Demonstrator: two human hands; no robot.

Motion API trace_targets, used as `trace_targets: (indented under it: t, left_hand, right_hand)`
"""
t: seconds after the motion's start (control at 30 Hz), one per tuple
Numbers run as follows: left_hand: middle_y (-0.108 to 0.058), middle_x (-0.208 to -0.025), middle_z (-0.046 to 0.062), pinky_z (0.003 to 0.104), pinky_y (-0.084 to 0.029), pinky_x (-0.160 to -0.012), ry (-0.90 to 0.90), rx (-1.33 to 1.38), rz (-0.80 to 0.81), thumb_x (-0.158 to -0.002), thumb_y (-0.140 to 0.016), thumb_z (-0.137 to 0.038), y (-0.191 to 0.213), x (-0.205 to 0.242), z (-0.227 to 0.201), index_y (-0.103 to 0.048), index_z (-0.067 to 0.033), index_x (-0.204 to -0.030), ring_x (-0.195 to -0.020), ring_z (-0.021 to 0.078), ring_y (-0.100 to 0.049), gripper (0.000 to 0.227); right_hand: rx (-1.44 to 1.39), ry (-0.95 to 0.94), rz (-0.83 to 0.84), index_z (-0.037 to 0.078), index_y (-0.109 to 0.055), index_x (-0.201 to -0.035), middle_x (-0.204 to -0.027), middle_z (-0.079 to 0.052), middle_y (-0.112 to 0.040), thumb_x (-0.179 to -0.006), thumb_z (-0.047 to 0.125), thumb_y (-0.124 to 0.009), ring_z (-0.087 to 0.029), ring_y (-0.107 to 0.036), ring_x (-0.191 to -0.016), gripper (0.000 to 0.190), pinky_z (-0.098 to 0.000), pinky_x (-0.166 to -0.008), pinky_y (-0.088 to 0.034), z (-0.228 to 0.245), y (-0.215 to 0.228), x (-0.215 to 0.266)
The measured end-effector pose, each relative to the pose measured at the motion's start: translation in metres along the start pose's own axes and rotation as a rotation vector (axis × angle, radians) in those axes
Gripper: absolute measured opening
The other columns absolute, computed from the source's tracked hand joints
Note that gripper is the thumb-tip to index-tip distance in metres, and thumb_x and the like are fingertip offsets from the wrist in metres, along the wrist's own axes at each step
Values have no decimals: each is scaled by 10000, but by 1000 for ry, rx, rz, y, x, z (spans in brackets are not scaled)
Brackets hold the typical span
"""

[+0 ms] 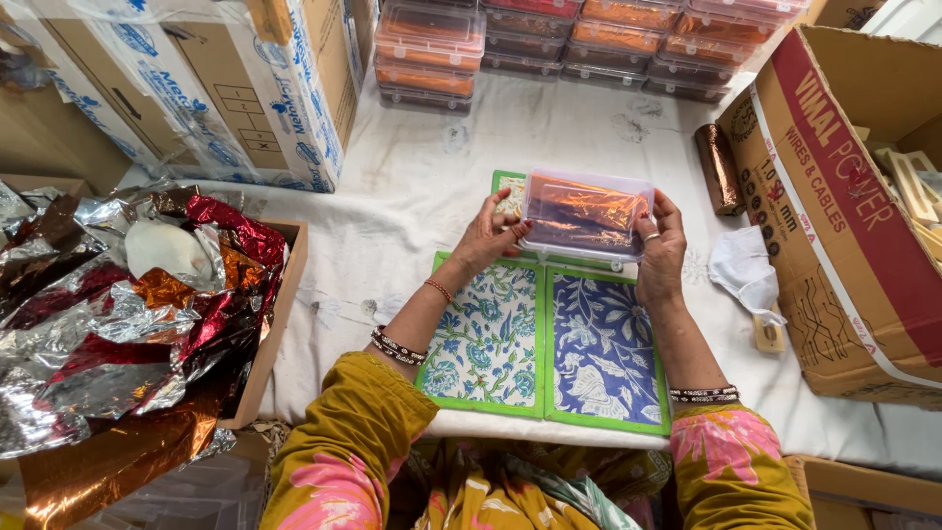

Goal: The person wraps a cylindrical object with silver foil, then covers it with copper foil, and places it into a clear plastic container. They repeat this process with another cylindrical object, using a wooden block to smooth the foil before wrapping and storing it.

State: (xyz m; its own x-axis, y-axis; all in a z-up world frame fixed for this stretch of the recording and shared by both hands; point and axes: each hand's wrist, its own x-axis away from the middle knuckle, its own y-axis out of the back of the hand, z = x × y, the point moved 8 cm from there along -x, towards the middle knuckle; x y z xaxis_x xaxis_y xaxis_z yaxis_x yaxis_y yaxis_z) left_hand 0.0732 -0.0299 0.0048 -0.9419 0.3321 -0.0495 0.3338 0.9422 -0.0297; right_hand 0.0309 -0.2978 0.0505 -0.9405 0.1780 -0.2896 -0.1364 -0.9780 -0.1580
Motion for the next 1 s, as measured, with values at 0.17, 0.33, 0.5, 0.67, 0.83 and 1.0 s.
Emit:
trace_targets:
  t: [0.17, 0.33, 0.5, 0.67, 0.83, 1.0]
  left_hand:
    - [-745, -1125, 123, 308, -645, -820, 80, -36, 73, -843, -731, -430, -14, 8, 0, -173, -106, -1585, -997, 202, -753, 984]
    - [-709, -1090, 99, 308, -667, -772, 20, 285, 10, -908, -708, -293, -10, 5, 2, -284, -76, -1553, -878, 168, -725, 802]
    - [-747, -1053, 102, 276, -665, -735, 36, 330, -148, -945, -685, -299, 16, 5, 7, -431, -40, -1486, -844, 156, -749, 651]
    - [-758, -1024, 85, 273, -651, -679, -22, 455, -269, -948, -675, -313, 39, 2, 13, -460, -32, -1415, -784, 166, -755, 586]
    - [-763, -986, 88, 279, -644, -651, -32, 537, -480, -917, -717, -325, 75, -1, 24, -535, -72, -1341, -730, 167, -740, 526]
    - [-734, -956, 83, 315, -640, -605, -82, 670, -584, -934, -719, -284, 119, -27, 27, -599, -68, -1227, -662, 190, -721, 383]
  right_hand:
    - [4, 94, -32, 4, -425, -1484, -1423, -130, -534, -1035, 101, -551, -169, -588, -1236, 476, -296, -1074, -546, 9, -2, 3]
    - [133, 142, 9, 18, -434, -1492, -1385, -137, -559, -1082, 313, -533, -172, -594, -1225, 515, -300, -1026, -561, 0, -4, 1]
    - [248, -39, 41, 85, -440, -1500, -1303, -106, -618, -1066, 496, -363, -145, -663, -1041, 602, -280, -832, -602, -9, -12, 8]
    - [403, -101, 147, 79, -501, -1435, -1202, -75, -674, -1067, 469, -387, -132, -714, -881, 549, -275, -759, -611, -30, -15, 4]
    - [657, -63, 259, 102, -718, -1236, -995, -13, -773, -1052, 384, -545, -111, -683, -804, 379, -259, -721, -559, -28, -26, 10]
    - [695, -41, 256, 121, -737, -1202, -996, -14, -783, -1019, 323, -613, -99, -709, -866, 299, -256, -749, -566, -28, -26, 8]
